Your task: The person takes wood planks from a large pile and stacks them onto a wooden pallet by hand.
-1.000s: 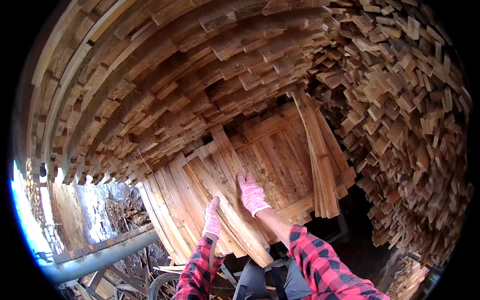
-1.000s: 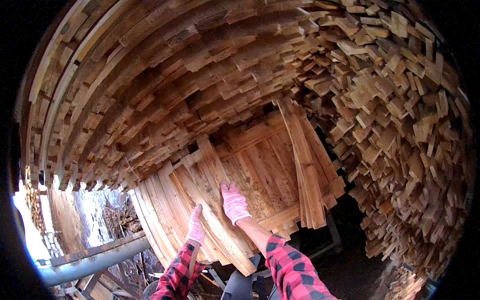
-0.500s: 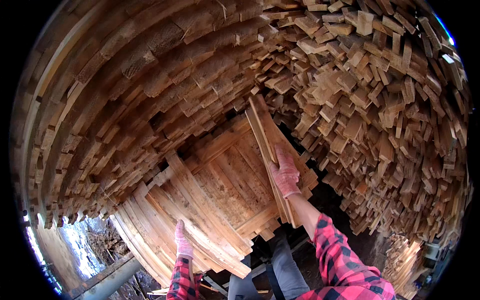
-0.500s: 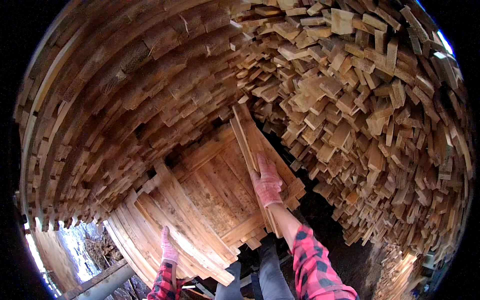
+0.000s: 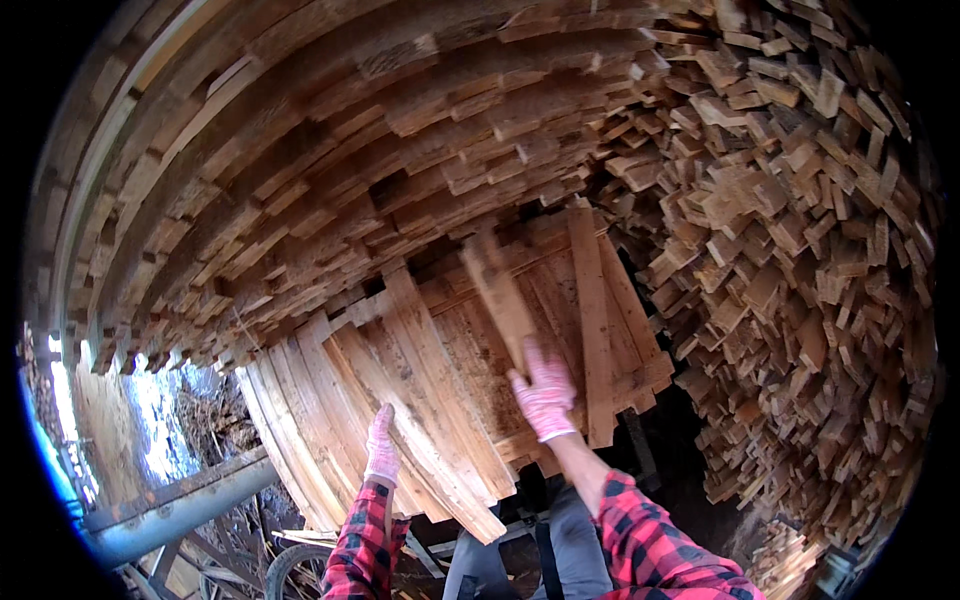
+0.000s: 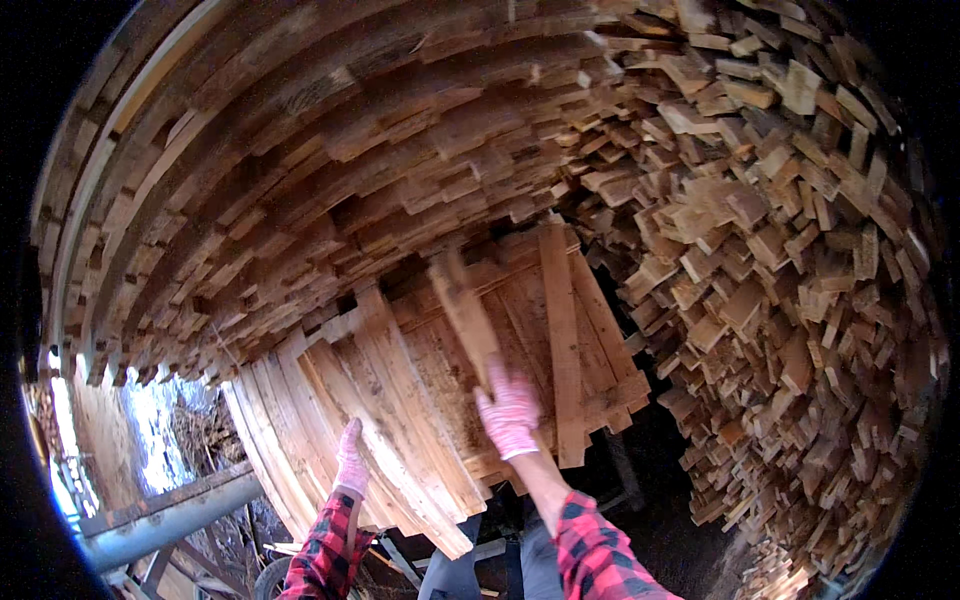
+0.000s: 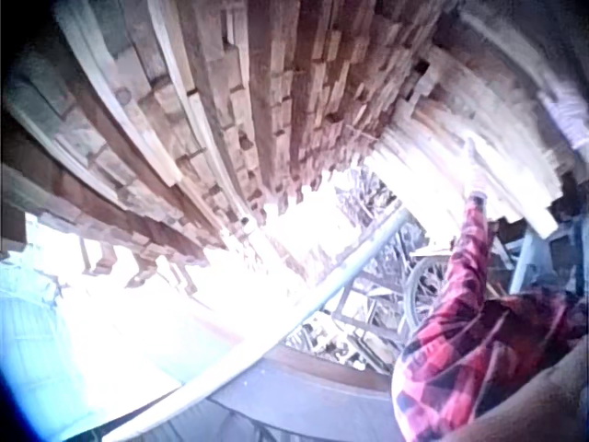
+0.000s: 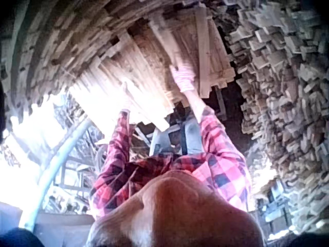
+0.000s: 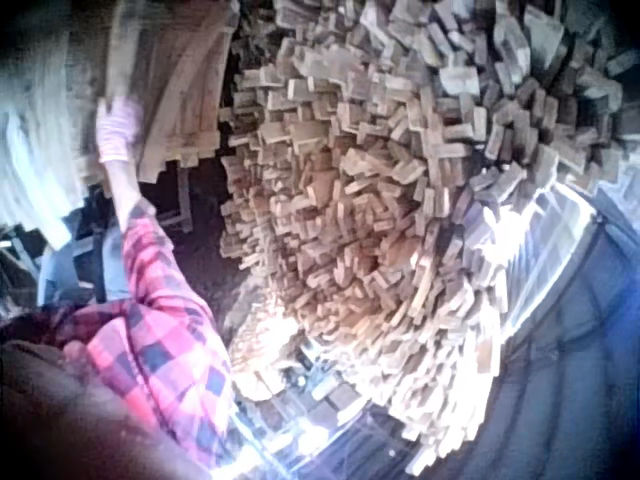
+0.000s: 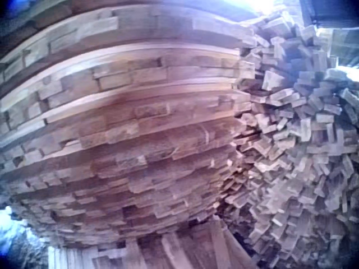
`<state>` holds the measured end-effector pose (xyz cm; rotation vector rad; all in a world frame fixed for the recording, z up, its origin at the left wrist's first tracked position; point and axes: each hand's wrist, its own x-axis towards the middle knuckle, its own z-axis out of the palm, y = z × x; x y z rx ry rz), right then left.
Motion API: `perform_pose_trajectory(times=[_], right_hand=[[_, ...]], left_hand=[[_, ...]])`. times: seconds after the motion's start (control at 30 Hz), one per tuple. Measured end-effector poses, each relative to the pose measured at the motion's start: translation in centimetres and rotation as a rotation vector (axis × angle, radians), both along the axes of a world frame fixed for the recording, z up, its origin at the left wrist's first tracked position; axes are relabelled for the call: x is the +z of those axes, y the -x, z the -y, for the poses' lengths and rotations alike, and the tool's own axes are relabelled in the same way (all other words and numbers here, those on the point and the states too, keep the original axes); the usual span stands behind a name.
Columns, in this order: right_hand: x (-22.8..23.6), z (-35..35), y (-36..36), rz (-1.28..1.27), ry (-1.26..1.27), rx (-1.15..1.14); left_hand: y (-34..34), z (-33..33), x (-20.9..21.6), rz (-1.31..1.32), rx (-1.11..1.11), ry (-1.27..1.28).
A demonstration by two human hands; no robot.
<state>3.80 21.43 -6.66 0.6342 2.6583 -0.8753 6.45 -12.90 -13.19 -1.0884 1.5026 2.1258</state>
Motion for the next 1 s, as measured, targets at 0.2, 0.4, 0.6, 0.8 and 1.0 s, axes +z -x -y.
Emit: perform_pose_trajectory(times=[0.2, 0.4, 0.6, 0.8, 1.0], right_hand=[[-4.1, 5.6, 0.0, -0.185, 0.338, 0.216], [-4.6, -7.9, 1.8, -0.100, -0.335, -0.159], [-5.0, -2.9, 1.1, 0.044, -0.071, -0.045], [-3.3, 3.8, 1.0, -0.111, -0.137, 0.268], [4.5, 8.4, -5.2, -0.065, 0.382, 0.510]], left_hand=[[0.8, -1.6, 1.8, 0.021, -0.050, 0.030], [0.5, -1.1, 0.9, -0.060, -0.071, 0.107], [0.5, -1.0, 1.1, 0.011, -0.054, 0.004], [1.7, -3.8, 3.1, -0.031, -0.156, 0.149], [2.3, -9.1, 6.6, 0.027, -0.228, 0.187]])
